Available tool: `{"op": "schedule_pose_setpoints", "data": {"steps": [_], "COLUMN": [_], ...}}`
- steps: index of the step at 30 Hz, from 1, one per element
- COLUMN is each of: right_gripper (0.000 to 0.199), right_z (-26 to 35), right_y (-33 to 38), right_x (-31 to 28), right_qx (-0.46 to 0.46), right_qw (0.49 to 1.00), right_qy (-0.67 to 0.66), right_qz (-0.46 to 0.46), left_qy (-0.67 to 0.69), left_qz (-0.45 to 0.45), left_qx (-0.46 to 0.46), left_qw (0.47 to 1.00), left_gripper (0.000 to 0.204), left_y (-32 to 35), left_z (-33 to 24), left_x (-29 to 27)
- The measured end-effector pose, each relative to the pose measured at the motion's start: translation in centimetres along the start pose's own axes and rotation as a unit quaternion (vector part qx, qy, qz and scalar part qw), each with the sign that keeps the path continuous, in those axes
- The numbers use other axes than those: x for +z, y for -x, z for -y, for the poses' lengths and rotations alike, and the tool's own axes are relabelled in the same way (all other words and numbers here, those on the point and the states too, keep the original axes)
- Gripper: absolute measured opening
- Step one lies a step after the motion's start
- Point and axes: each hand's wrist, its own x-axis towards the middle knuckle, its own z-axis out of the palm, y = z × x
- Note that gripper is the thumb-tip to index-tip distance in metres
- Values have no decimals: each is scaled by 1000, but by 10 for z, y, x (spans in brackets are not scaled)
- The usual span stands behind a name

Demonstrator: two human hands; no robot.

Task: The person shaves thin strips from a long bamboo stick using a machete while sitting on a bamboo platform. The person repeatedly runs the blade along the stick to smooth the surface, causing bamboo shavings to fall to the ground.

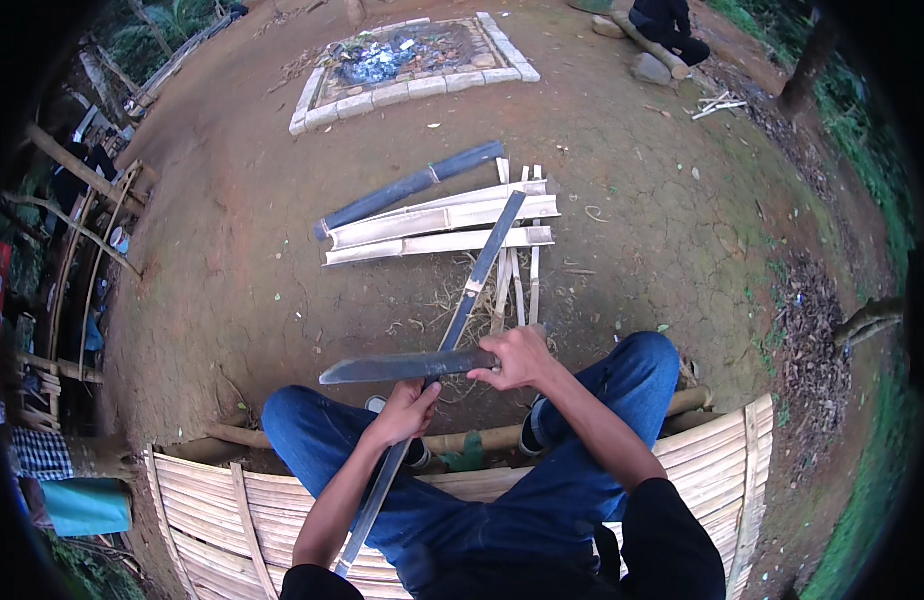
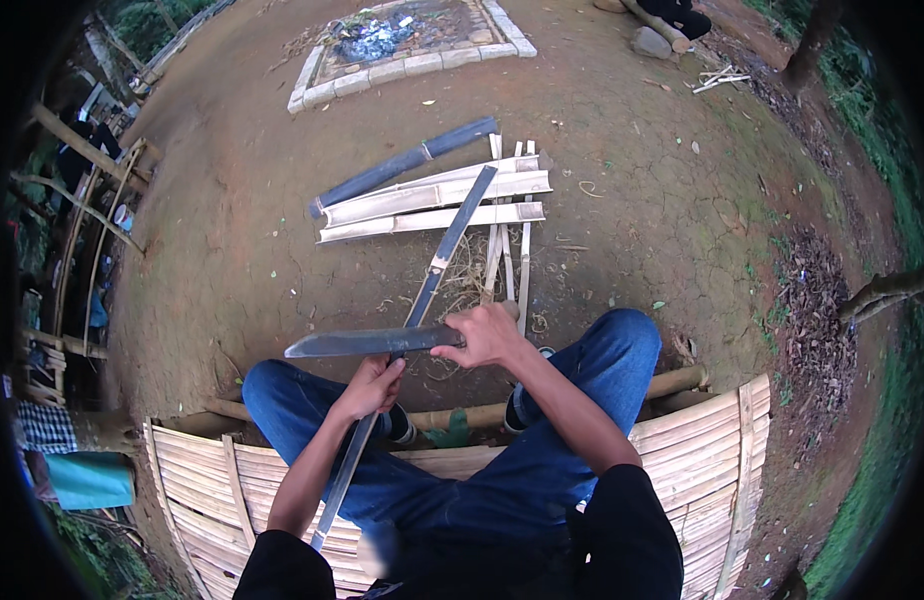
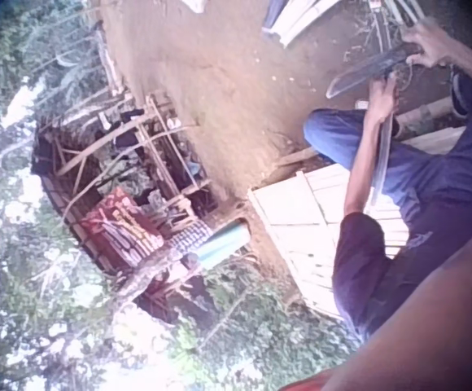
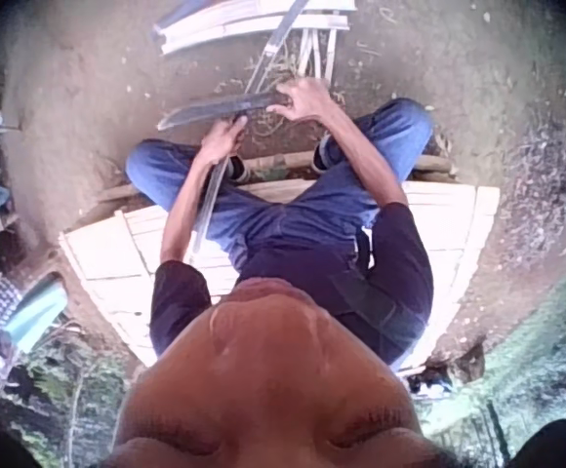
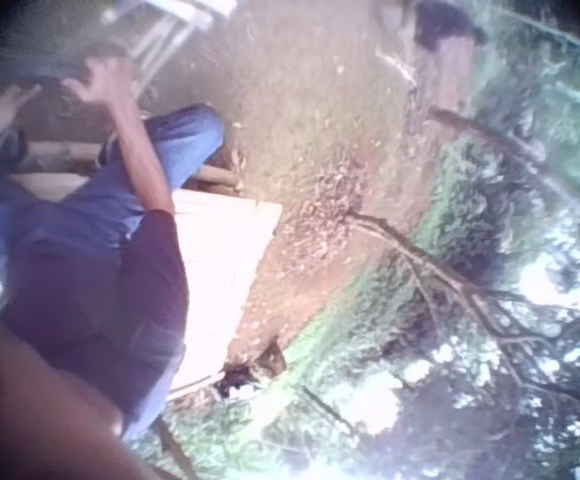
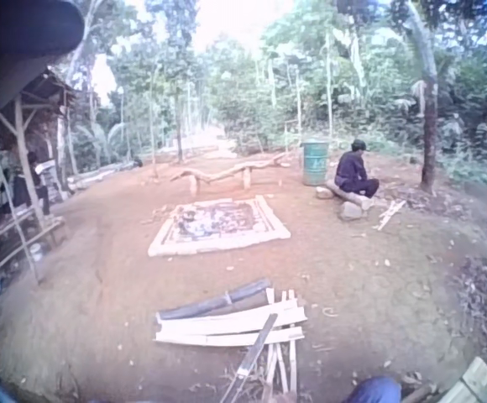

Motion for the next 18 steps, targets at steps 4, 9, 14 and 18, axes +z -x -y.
{"op": "schedule_pose_setpoints", "data": {"steps": [4, 9, 14, 18], "right_gripper": [57, 53, 59, 54], "right_z": [-37, -10, -18, -68], "right_y": [-9, 4, -9, -10], "right_x": [0, 1, -10, -9], "right_qx": [176, 92, 126, 308], "right_qw": [982, 990, 988, 933], "right_qy": [-63, -102, -85, -140], "right_qz": [-38, -13, 28, -121], "left_qy": [27, 40, -6, 48], "left_qz": [-7, 19, -16, 24], "left_qx": [17, 3, 20, 0], "left_qw": [999, 999, 1000, 999], "left_gripper": [23, 26, 24, 24], "left_y": [2, 7, 5, 6], "left_z": [-3, -10, -1, -4], "left_x": [-9, -3, -6, -8]}}
